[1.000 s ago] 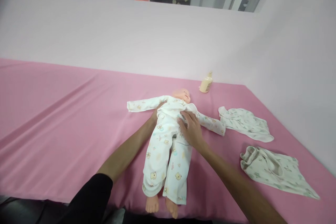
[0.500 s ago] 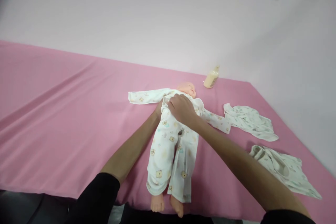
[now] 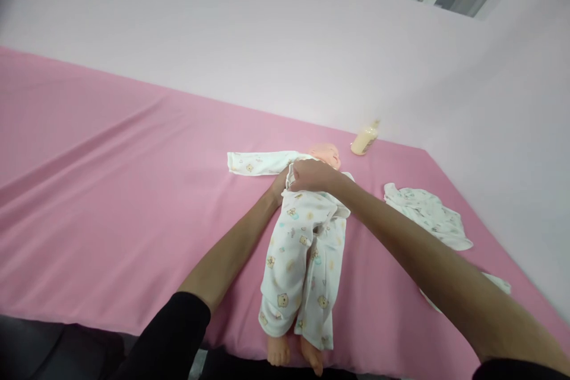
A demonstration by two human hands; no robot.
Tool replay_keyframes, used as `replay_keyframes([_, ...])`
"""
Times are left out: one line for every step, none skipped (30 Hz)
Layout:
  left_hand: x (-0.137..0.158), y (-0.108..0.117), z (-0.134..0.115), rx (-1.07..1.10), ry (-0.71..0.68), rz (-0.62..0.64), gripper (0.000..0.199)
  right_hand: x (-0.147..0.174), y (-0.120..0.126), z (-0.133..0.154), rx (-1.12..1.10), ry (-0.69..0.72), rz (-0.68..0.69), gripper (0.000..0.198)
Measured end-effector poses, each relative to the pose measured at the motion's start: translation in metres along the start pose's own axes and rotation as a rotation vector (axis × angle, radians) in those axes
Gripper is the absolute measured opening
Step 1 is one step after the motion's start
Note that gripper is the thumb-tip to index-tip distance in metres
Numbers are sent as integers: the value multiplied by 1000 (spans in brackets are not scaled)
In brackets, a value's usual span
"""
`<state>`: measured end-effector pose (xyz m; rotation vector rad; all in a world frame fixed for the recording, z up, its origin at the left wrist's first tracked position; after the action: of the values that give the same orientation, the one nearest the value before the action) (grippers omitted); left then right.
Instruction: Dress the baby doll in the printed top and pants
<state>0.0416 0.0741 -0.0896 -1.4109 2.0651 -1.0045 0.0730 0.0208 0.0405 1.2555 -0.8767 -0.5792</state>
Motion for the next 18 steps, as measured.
replay_keyframes([1,-1,0,3,2,13,22,1,1,3,50,38,-42,17])
replay_keyframes([1,-2,0,7,9,31,21,2,1,5,102,76,-77,17])
replay_keyframes([2,-3,1,10,19,48,20,3,1,8,147,110,-96,15])
replay_keyframes([2,-4,1,12,28,59,20,4,-1,10,177,133,-96,13])
replay_keyframes([2,-4,2,14,35,67,20,5,-4,11,190,146,-81,10])
replay_keyframes([1,-4,2,15,37,69,20,4,-5,13,190,153,-61,9])
replay_keyframes([1,-3,2,16,34,67,21,4,-6,14,189,156,-48,8])
replay_keyframes([1,-2,2,17,27,61,22,3,-5,15,192,157,-41,8])
replay_keyframes([1,-1,2,17,22,55,22,2,-4,17,202,159,-40,8])
replay_keyframes([0,0,2,19,18,50,22,1,-3,19,213,158,-38,9])
replay_keyframes([0,1,3,23,17,49,22,0,-2,20,215,150,-29,10])
replay_keyframes([-1,1,3,31,19,53,21,-1,-1,20,200,127,-6,12])
replay_keyframes([-1,1,3,41,22,63,20,-2,-2,18,167,94,30,13])
replay_keyframes([-1,1,4,52,28,73,19,-2,-2,17,125,58,71,16])
replay_keyframes([-2,1,4,62,33,82,18,-2,-3,16,85,27,110,20])
replay_keyframes([-2,0,4,70,36,88,17,-1,-3,15,51,6,142,23])
replay_keyframes([-3,0,4,74,36,88,17,-1,-3,14,25,-5,170,27])
replay_keyframes([-3,0,4,77,38,86,16,-1,-3,13,4,-12,195,29])
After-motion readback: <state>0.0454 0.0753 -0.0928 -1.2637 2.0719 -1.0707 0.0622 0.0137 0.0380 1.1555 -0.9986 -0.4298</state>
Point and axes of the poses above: each hand's wrist, its own x-axis away from the middle knuckle, its own y-axis out of the back of the hand, z = x × y, the point moved 8 cm from there along -x, towards the middle knuckle, and after that the axes turned 6 degrees about y, right-handed, at the moved point
